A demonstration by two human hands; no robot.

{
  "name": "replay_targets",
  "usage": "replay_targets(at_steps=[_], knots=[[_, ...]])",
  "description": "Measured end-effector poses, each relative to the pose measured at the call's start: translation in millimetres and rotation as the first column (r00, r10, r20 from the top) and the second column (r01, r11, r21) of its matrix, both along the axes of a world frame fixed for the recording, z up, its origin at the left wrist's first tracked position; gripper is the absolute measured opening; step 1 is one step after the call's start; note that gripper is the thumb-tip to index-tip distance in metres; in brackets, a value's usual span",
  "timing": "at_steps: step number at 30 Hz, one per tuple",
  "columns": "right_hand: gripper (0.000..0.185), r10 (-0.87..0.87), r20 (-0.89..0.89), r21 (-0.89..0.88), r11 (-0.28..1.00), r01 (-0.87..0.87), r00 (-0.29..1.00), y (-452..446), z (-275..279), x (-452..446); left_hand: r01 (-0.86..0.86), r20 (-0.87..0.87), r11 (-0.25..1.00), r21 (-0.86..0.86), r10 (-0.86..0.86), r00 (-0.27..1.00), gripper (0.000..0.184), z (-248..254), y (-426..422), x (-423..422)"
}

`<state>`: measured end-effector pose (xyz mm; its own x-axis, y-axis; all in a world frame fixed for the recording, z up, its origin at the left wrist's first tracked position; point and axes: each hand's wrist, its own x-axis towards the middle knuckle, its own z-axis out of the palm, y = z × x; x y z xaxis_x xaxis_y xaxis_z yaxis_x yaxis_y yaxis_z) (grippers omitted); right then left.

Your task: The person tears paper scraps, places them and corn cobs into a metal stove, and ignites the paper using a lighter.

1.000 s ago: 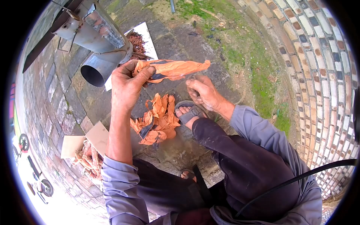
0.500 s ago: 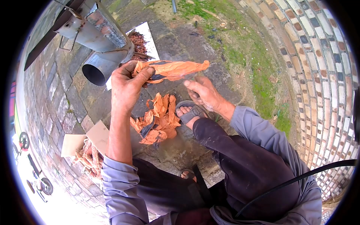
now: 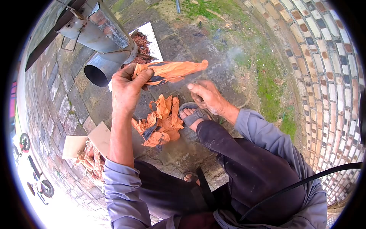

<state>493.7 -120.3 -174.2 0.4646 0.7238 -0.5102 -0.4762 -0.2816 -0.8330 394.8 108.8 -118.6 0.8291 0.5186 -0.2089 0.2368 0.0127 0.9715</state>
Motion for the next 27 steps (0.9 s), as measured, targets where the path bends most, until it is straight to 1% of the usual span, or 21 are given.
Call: replay_targets(at_steps=[4,11,14,16,17,19,22,25,27], knots=[[0.043,-0.012,-0.024,0.008,1.000,0.012,1.000,0,-2,-1,-0.003,-0.004,1.000,-0.011,0.003,1.000,0.012,-3,1,0],[0.041,-0.015,0.000,-0.022,1.000,0.015,1.000,-2,-3,-2,-0.011,-0.001,1.000,-0.025,0.011,1.000,0.012,-4,2,-1],[0.040,-0.009,-0.027,-0.009,1.000,0.009,1.000,-2,-3,-2,-0.015,0.007,0.999,-0.031,0.015,1.000,0.012,-6,3,-1],[0.046,-0.005,0.039,-0.019,1.000,0.006,0.999,-2,-4,-2,-0.023,0.013,0.999,-0.037,0.024,1.000,0.013,-7,4,-2],[0.046,-0.004,0.039,-0.019,1.000,0.005,0.999,-2,-4,-3,-0.026,0.016,0.999,-0.036,0.027,1.000,0.012,-8,4,-2],[0.038,-0.013,-0.004,-0.031,0.999,0.013,1.000,-3,-5,-5,-0.030,0.018,0.999,-0.034,0.031,0.999,0.012,-7,4,-3],[0.038,-0.009,0.016,-0.049,0.999,0.009,1.000,-2,-4,-6,-0.044,0.010,0.999,-0.006,0.044,0.999,0.013,-7,5,-4],[0.038,0.002,0.015,-0.026,1.000,-0.001,1.000,-2,-11,-6,-0.059,0.020,0.998,-0.039,0.060,0.998,0.013,-9,6,-6],[0.037,0.004,0.006,-0.026,1.000,-0.004,1.000,-2,-10,-6,-0.022,-0.017,1.000,-0.015,0.021,1.000,0.012,-13,10,-9]])
